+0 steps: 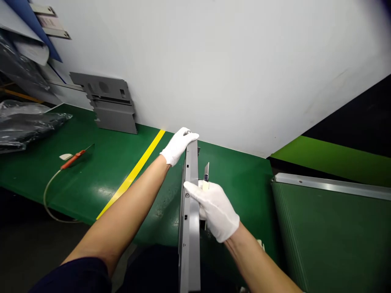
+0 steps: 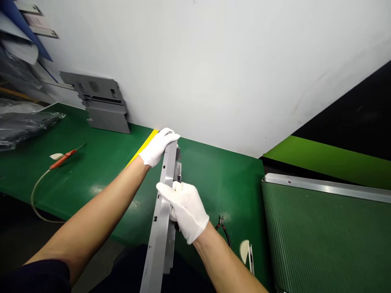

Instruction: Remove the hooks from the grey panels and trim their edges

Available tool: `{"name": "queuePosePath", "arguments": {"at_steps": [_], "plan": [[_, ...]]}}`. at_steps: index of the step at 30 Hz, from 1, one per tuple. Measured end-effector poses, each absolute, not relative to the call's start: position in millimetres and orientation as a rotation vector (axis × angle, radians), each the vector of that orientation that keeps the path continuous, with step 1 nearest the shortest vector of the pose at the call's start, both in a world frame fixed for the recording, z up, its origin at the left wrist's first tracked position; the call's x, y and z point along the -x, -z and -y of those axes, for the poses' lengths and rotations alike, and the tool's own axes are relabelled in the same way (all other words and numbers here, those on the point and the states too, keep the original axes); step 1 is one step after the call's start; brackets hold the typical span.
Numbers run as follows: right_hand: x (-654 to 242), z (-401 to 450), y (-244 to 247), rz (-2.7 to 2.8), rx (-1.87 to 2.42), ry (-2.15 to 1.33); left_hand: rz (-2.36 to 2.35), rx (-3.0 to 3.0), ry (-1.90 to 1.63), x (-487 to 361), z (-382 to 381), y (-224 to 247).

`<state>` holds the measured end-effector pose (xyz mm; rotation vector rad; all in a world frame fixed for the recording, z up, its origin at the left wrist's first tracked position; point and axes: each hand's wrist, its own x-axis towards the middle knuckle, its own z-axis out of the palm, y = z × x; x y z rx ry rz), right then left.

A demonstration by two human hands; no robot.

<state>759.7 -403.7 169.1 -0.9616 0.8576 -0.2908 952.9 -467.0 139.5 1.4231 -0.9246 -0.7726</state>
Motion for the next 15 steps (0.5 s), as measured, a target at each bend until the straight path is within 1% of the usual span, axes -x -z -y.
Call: {"name": "queuePosePath", "arguments": {"at_steps": [3, 6, 8, 11, 15], "plan": [[-758.0, 401.4, -160.3, -0.952, 1.059, 0.282, 0.906, -1.431, 0.756, -958.2, 472.7, -116.3], [-739.7, 399.1, -156.9, -0.961, 1.259, 0.183, 0.877, -1.364, 0.809, -961.7, 475.3, -104.4], [-718.4, 396.3, -157.5, -0.942, 1.362, 0.131, 0.805, -1.302, 0.880, -960.3, 473.5, -104.9], [-681.5, 392.8, -158.3, -0.999, 1.397, 0.113, 0.653, -1.184, 0.981, -955.2, 467.5, -110.7], [-648.8, 387.3, -160.8, -1.039, 1.532, 0.059, 0.565, -1.105, 1.026, -950.4, 463.2, -114.8]]}}
